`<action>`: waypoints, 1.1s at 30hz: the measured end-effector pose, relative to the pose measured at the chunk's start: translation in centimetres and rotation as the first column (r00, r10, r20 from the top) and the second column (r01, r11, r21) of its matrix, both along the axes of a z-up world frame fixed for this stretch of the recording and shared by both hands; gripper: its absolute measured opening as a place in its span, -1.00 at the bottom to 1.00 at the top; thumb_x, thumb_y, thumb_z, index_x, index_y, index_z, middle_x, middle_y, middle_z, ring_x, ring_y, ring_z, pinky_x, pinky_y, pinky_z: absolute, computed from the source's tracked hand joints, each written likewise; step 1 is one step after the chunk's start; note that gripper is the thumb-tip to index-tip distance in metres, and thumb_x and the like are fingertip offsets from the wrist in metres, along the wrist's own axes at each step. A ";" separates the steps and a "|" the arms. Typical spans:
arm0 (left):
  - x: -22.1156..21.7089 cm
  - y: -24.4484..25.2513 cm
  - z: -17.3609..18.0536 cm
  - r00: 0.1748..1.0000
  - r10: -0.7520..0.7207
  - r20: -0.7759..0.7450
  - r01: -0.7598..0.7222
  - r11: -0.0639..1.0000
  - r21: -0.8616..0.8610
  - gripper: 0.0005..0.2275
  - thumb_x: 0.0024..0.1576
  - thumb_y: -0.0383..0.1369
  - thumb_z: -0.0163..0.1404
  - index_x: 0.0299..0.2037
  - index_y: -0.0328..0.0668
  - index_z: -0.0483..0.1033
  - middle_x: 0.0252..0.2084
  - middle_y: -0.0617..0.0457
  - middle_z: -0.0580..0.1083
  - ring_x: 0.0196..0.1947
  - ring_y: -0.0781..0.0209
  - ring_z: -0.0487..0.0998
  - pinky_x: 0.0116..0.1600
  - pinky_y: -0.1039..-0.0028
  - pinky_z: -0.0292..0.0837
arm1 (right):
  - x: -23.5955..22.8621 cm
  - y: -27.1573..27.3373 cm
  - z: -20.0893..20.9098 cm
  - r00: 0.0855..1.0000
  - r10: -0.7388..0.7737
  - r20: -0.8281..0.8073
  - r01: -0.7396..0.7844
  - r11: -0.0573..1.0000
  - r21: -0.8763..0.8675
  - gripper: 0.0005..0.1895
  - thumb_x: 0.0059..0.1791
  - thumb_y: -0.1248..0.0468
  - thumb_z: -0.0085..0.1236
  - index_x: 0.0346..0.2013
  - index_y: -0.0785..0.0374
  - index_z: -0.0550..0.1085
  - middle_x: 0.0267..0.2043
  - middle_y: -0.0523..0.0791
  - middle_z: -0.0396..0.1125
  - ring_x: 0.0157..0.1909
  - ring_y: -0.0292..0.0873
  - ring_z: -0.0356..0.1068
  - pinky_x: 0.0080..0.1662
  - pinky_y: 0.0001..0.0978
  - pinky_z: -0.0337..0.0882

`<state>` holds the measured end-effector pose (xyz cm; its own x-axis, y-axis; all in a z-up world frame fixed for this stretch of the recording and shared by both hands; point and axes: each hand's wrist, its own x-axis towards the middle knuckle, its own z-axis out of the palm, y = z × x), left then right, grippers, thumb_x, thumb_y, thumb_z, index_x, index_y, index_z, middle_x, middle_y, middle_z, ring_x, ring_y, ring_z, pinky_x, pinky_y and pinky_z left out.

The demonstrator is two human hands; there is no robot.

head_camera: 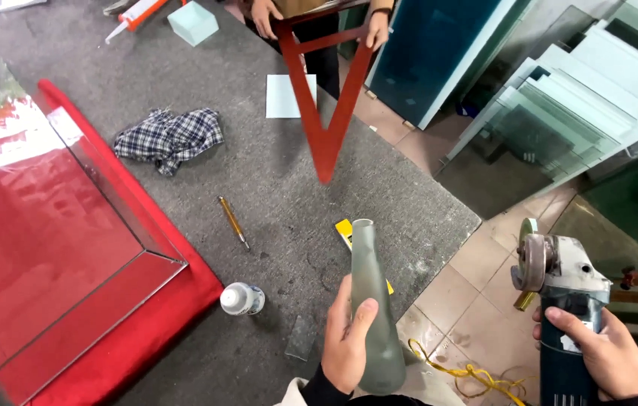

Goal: Smoothing the sharp edges of a cut glass bottle using an angle grinder and checking for a level finish with a spirit level.

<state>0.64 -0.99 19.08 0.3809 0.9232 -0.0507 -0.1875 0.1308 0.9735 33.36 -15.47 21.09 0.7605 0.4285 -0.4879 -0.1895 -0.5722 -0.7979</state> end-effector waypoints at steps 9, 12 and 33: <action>-0.2 -1.3 2.6 0.991 -0.105 0.080 0.105 0.994 0.005 -0.57 0.36 -0.09 -0.10 0.23 -0.25 0.54 -0.16 0.11 0.52 -0.15 0.29 0.48 0.05 0.45 0.37 | -0.2 -1.5 0.4 0.995 0.098 -0.030 -0.092 0.983 0.157 -0.75 0.15 0.47 0.17 -0.03 0.77 0.52 -0.23 0.39 0.46 -0.31 0.31 0.39 -0.18 0.15 0.46; -0.3 -1.5 3.2 0.986 -0.138 0.090 0.136 0.990 0.031 -0.55 0.37 -0.06 -0.10 0.24 -0.28 0.53 -0.16 0.11 0.51 -0.15 0.30 0.47 0.05 0.44 0.37 | -0.2 -1.8 0.3 0.993 0.114 -0.042 -0.104 0.977 0.186 -0.76 0.13 0.51 0.17 -0.03 0.77 0.51 -0.21 0.39 0.48 -0.31 0.30 0.40 -0.18 0.16 0.49; -0.2 0.4 -21.5 0.921 -0.193 -0.338 0.306 0.897 0.320 -0.58 0.42 -0.19 -0.08 0.42 -0.15 0.24 0.46 -0.27 0.30 0.51 -0.27 0.31 0.51 0.00 0.24 | -3.5 -0.9 -2.3 0.120 0.899 0.420 -0.458 0.426 -0.781 -0.11 -0.29 -0.32 0.44 0.24 -0.23 0.29 -0.22 -0.19 0.63 -0.23 0.17 0.65 -0.25 0.09 0.60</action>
<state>0.43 -0.63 -2.47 0.6207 0.7745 0.1218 0.1019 -0.2337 0.9670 29.88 -16.34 18.84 0.3252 0.9145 -0.2406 0.9420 -0.3355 -0.0021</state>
